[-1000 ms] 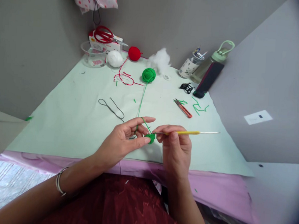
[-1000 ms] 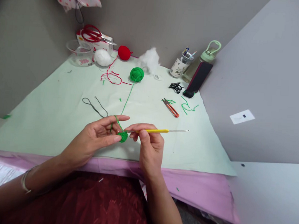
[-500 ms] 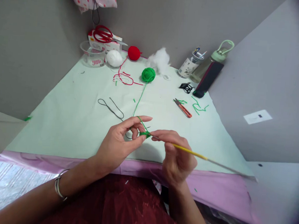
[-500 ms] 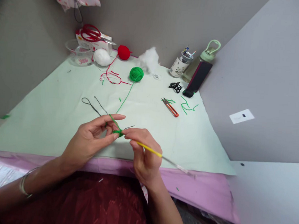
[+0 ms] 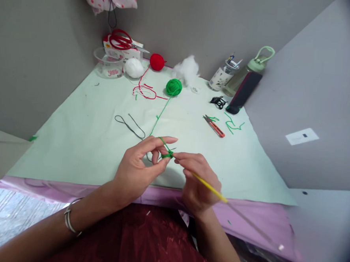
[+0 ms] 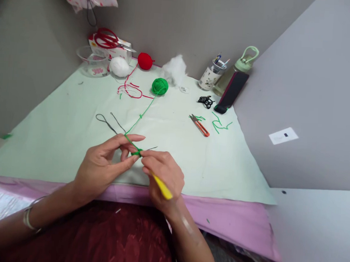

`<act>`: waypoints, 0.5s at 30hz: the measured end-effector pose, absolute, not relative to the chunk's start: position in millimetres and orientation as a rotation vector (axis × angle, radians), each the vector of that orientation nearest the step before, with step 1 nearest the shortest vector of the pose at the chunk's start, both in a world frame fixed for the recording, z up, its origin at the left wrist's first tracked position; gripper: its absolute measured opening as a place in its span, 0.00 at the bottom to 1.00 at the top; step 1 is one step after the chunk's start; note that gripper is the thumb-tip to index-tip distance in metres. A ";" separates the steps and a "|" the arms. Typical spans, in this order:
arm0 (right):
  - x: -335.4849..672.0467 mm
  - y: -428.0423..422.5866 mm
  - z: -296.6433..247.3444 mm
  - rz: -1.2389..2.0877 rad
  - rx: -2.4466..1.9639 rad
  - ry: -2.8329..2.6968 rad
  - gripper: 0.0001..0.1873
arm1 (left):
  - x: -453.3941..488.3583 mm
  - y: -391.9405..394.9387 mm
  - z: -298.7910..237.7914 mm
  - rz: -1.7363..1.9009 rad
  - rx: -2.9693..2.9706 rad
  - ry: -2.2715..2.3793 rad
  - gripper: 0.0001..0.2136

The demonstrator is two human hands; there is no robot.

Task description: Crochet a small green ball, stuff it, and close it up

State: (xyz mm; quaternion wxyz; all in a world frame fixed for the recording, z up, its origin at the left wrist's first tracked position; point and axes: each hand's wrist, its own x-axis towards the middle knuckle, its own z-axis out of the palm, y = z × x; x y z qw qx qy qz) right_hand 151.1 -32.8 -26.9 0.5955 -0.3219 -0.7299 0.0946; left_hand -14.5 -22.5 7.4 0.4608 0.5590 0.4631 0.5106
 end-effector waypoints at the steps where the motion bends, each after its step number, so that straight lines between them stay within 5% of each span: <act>1: 149.9 -33.2 -29.8 0.175 -0.763 -1.711 0.14 | -13.9 -23.2 6.9 1.258 1.361 1.146 0.15; 15: 141.1 -31.5 -16.7 0.505 -0.800 -1.378 0.10 | -19.7 -19.9 1.4 1.100 1.162 1.060 0.19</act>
